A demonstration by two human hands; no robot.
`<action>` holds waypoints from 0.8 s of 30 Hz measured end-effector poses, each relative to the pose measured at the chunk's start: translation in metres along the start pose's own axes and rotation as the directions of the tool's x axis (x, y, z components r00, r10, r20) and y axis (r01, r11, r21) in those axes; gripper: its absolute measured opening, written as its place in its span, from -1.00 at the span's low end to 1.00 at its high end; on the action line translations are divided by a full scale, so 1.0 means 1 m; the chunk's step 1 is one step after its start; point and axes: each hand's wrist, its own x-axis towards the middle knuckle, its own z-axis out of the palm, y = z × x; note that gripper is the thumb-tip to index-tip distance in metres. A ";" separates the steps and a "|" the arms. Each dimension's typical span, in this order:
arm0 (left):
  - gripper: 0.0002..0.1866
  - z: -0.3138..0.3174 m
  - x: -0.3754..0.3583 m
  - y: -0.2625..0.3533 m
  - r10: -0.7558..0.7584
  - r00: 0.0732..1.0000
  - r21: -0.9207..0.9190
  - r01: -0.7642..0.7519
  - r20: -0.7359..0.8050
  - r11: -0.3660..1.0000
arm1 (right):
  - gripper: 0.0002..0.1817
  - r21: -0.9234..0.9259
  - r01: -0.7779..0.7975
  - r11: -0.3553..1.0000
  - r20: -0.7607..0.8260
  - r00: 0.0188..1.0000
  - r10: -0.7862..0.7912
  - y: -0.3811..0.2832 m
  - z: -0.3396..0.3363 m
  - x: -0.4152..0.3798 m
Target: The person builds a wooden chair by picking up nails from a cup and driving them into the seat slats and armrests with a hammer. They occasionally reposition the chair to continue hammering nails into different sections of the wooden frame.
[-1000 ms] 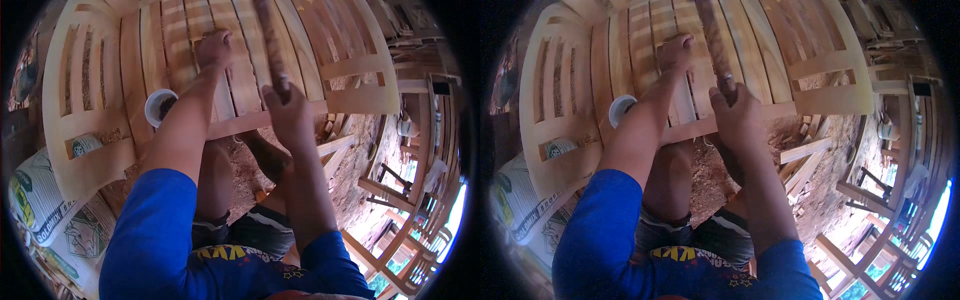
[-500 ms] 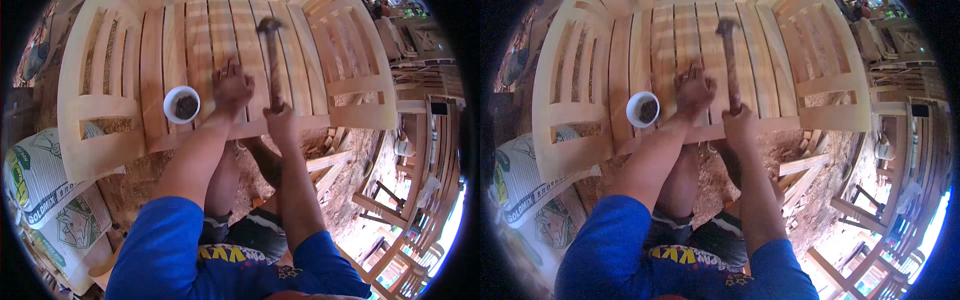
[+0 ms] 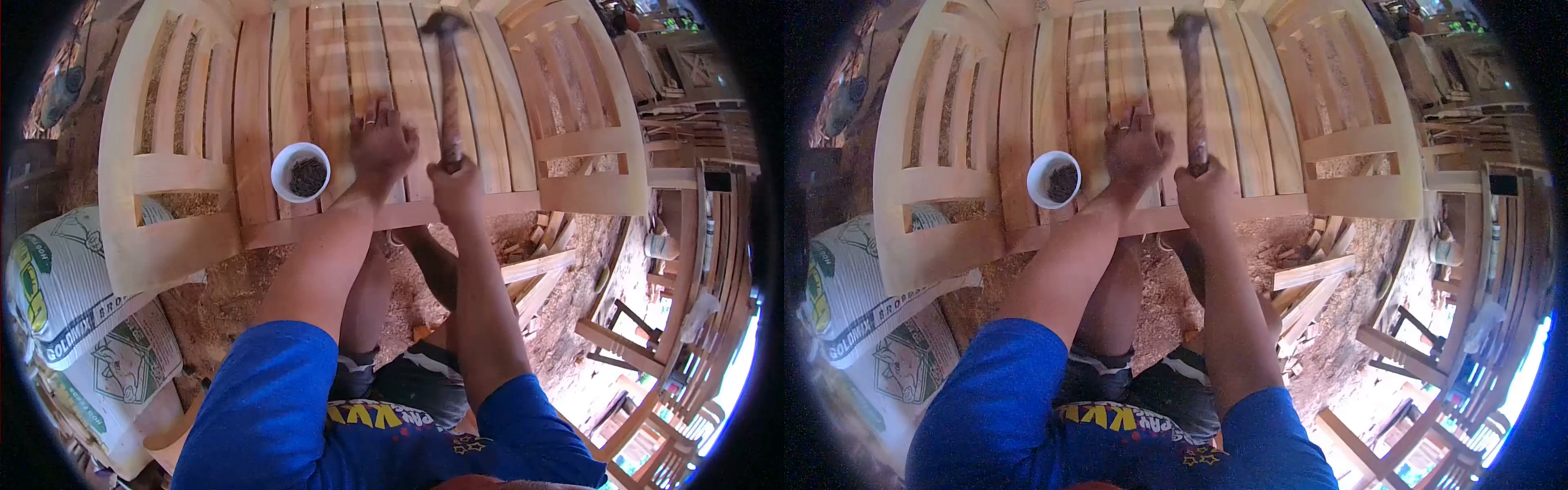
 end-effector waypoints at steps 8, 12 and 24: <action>-0.31 0.005 -0.005 -0.001 -0.008 1.000 0.006 0.008 0.022 1.000 | -0.78 0.427 0.515 0.743 -0.322 0.855 -0.407 -0.020 -0.017 -0.019; -0.31 0.001 -0.012 0.003 -0.026 1.000 -0.013 0.026 0.015 1.000 | -0.81 0.008 -0.027 1.000 0.082 0.996 0.026 0.040 0.002 -0.015; -0.31 -0.003 -0.002 0.003 -0.017 0.994 0.053 0.011 0.107 0.999 | -0.76 0.082 0.067 0.994 -0.122 0.991 -0.057 0.029 0.002 -0.017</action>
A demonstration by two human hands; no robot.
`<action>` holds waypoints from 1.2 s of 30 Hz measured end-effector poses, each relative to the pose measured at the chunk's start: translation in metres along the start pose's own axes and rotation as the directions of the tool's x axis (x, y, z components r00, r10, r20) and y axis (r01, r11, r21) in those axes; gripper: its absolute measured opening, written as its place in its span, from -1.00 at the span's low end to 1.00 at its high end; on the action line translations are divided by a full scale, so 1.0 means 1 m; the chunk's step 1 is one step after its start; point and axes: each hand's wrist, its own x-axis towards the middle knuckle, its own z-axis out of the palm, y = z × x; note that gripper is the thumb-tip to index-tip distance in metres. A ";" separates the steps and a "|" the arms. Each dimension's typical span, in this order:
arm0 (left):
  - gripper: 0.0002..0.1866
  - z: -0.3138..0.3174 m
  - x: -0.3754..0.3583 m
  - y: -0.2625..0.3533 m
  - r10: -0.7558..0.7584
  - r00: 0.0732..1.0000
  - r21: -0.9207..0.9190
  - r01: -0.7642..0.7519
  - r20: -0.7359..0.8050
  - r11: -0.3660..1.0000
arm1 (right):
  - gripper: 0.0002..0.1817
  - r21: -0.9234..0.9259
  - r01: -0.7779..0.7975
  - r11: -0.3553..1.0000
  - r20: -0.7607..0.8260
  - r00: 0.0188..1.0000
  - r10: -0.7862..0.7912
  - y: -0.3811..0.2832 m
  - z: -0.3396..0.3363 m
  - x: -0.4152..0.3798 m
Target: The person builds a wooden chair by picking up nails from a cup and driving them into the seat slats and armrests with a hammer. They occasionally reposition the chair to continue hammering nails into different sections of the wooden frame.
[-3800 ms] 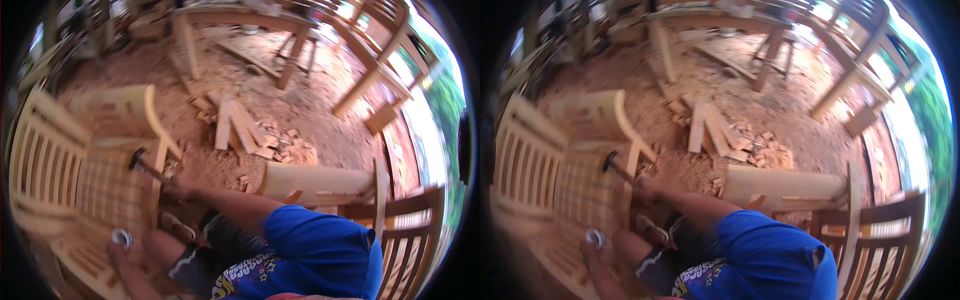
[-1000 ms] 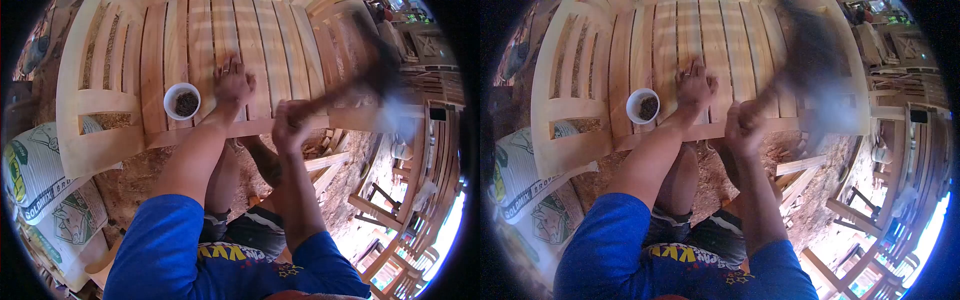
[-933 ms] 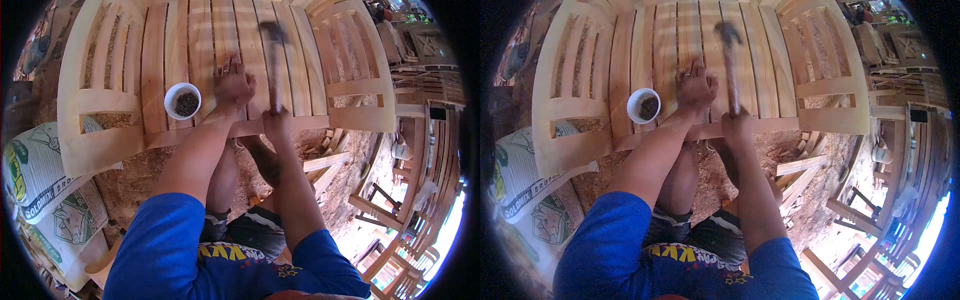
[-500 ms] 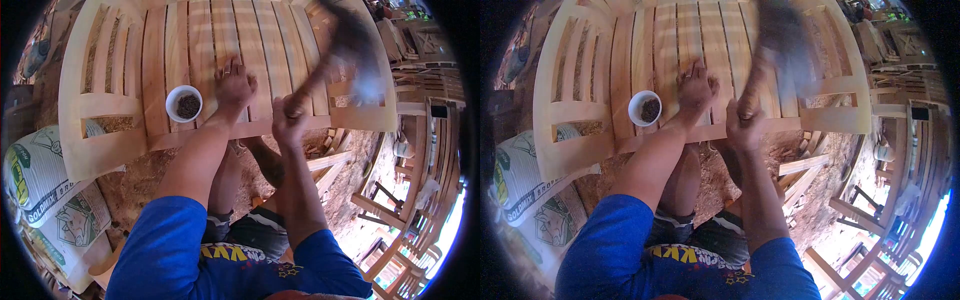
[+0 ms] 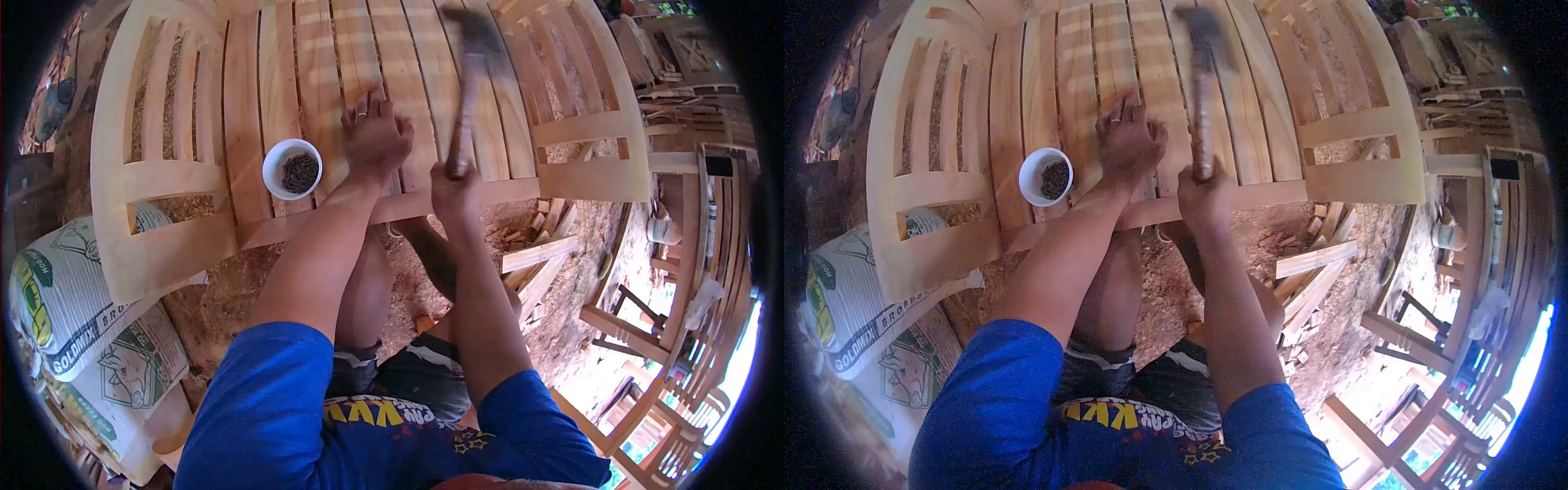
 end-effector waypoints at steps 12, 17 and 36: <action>-0.36 0.006 -0.001 0.001 0.029 0.992 -0.005 -0.030 -0.122 1.000 | -0.76 0.066 0.031 0.997 0.061 0.998 -0.035 -0.032 -0.007 -0.002; -0.39 0.005 -0.002 -0.002 0.074 0.984 -0.035 -0.080 -0.164 0.996 | -0.75 -0.242 -0.070 0.968 0.115 0.988 0.100 0.001 0.008 0.011; -0.65 -0.038 0.029 0.019 0.253 0.921 0.294 -0.340 0.296 0.893 | -0.58 0.021 -0.346 0.938 0.204 0.920 0.335 0.052 -0.066 -0.118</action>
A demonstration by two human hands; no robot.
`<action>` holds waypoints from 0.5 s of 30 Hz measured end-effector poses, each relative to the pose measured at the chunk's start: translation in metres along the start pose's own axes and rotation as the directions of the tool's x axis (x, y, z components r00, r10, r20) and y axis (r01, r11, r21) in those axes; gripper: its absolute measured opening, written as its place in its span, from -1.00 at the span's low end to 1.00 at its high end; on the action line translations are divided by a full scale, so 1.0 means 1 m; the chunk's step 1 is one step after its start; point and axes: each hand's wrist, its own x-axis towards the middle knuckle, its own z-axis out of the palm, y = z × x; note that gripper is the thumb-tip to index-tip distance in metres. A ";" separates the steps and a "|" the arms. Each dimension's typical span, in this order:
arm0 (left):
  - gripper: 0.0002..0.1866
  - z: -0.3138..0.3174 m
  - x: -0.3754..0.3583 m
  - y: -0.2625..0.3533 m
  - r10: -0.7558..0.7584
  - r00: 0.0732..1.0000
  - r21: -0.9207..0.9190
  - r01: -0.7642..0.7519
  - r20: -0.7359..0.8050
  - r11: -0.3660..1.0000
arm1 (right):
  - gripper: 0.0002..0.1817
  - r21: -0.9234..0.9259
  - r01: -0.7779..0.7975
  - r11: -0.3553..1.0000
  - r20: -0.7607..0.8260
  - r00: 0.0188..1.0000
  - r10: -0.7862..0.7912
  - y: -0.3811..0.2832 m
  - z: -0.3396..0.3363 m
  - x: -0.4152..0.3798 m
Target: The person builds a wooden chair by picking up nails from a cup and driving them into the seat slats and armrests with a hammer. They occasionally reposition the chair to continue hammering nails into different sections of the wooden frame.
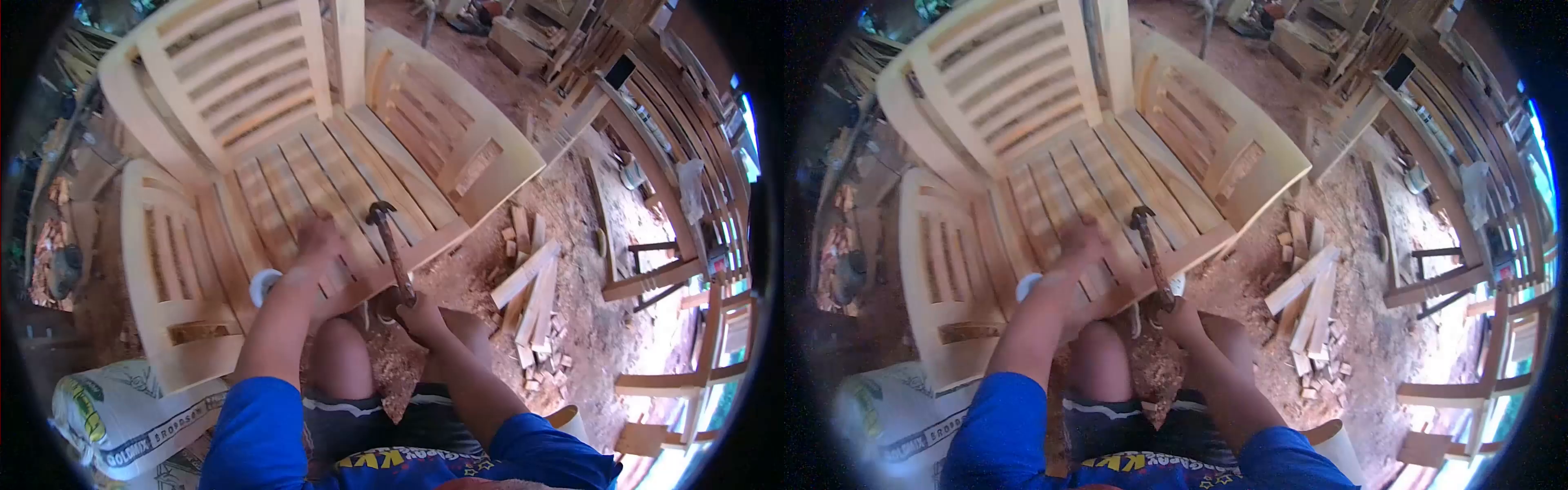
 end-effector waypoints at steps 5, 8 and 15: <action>-0.72 -0.077 -0.086 -0.031 0.097 0.995 -0.425 -0.099 -0.026 0.900 | -0.47 -0.149 0.147 0.978 -0.103 0.981 -0.163 0.028 0.019 0.011; -0.75 -0.071 -0.134 -0.092 -0.040 0.964 -0.352 -0.057 -0.263 0.934 | -0.37 -0.122 0.131 0.984 -0.038 0.990 -0.136 0.015 0.007 -0.002; -0.67 -0.048 -0.156 -0.132 -0.205 0.922 -0.050 0.233 0.328 0.971 | -0.37 -0.011 0.134 0.991 0.069 0.989 -0.133 0.004 0.015 -0.007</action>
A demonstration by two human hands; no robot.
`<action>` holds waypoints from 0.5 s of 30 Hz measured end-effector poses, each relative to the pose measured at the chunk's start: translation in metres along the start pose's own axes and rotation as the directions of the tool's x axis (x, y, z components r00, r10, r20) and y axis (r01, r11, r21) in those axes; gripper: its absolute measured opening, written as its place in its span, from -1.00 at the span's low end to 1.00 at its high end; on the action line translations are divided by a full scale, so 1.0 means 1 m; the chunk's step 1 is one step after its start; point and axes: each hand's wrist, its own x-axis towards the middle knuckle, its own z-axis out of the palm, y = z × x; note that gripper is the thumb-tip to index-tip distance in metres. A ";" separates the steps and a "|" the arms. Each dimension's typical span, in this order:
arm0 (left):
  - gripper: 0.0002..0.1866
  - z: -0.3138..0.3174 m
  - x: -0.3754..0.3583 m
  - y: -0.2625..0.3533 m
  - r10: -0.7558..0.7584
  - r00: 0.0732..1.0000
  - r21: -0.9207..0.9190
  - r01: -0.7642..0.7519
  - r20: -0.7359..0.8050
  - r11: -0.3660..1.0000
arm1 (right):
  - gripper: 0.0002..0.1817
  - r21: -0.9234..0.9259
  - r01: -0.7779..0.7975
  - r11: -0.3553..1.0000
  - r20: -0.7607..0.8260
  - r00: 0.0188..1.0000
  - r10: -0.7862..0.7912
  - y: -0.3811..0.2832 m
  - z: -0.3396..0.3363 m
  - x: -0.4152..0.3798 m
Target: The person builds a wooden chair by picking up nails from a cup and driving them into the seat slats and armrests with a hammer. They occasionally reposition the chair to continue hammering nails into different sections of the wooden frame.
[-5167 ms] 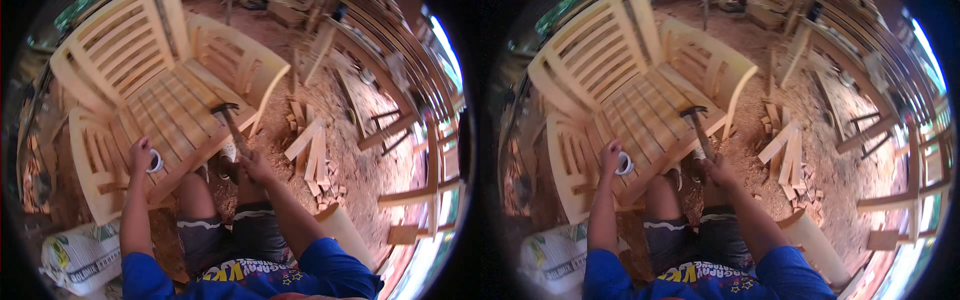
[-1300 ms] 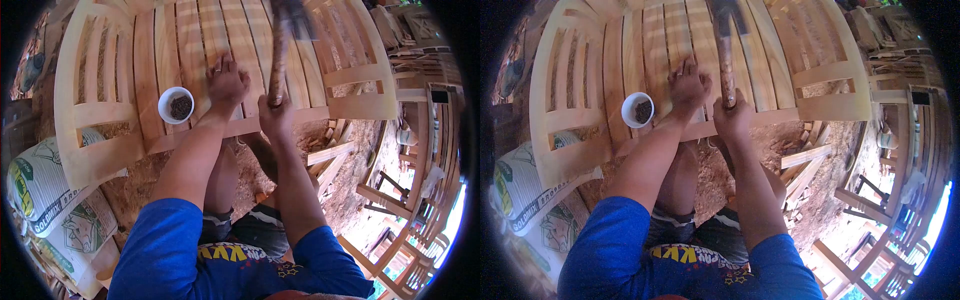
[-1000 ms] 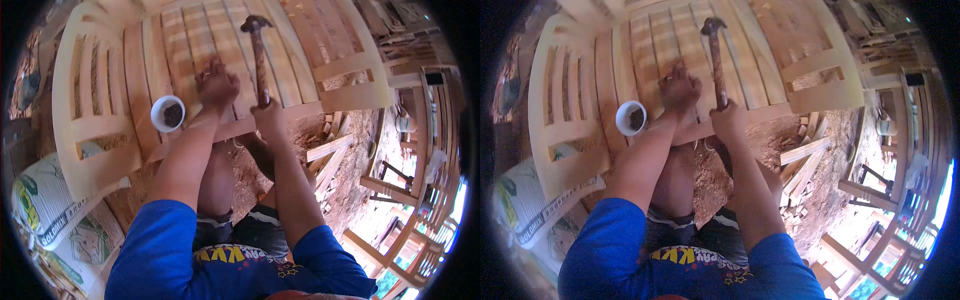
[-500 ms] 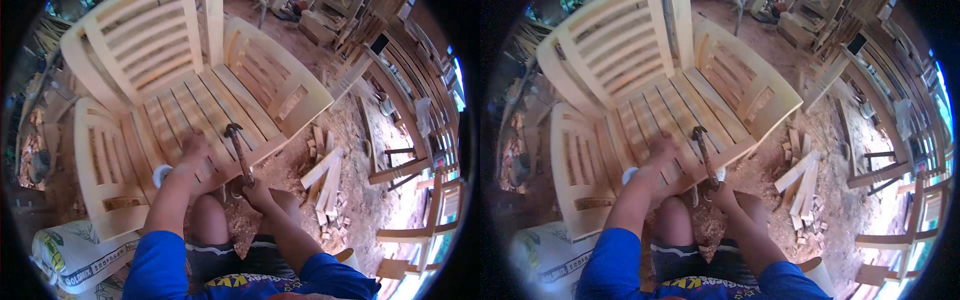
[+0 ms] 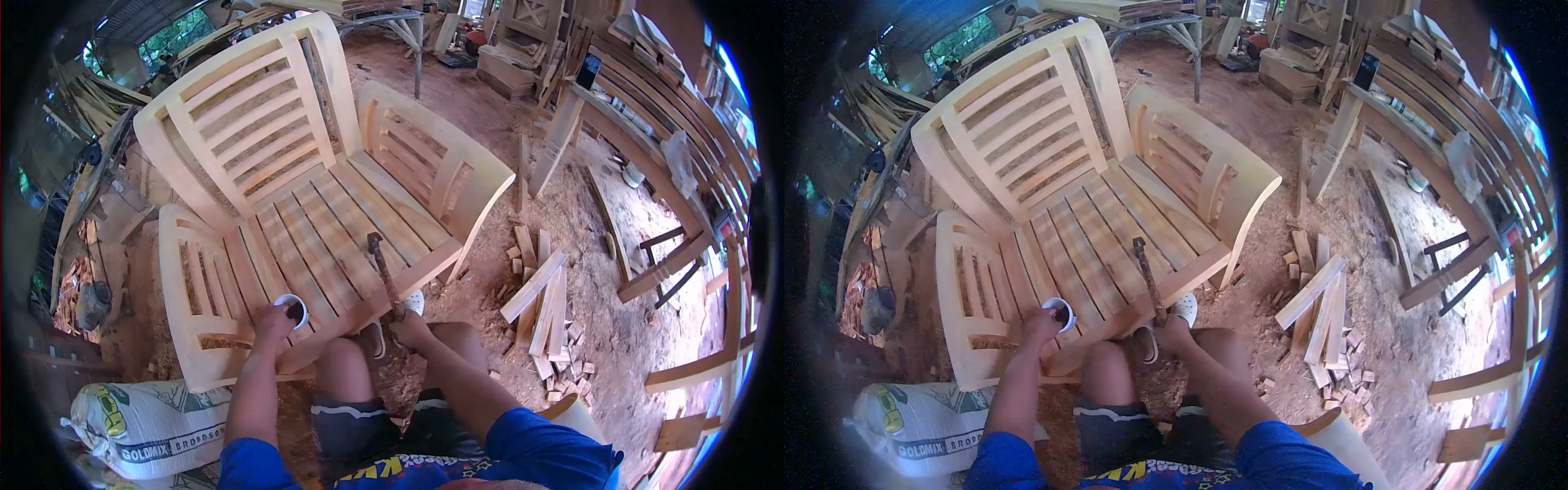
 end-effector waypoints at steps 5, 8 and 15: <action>-0.65 -0.006 0.022 0.021 -0.203 0.975 -0.032 0.207 0.093 0.978 | -0.41 -0.053 -0.101 0.993 -0.043 0.994 0.098 -0.012 0.001 -0.003; -0.67 -0.010 0.022 0.019 -0.203 0.979 0.001 0.203 0.020 0.979 | -0.42 -0.058 -0.057 0.997 -0.035 0.998 0.055 -0.018 0.004 -0.006; -0.60 -0.019 0.027 -0.006 -0.307 0.950 0.018 0.307 0.056 0.952 | -0.56 -0.001 -0.001 1.000 -0.119 0.993 0.001 0.009 0.022 0.015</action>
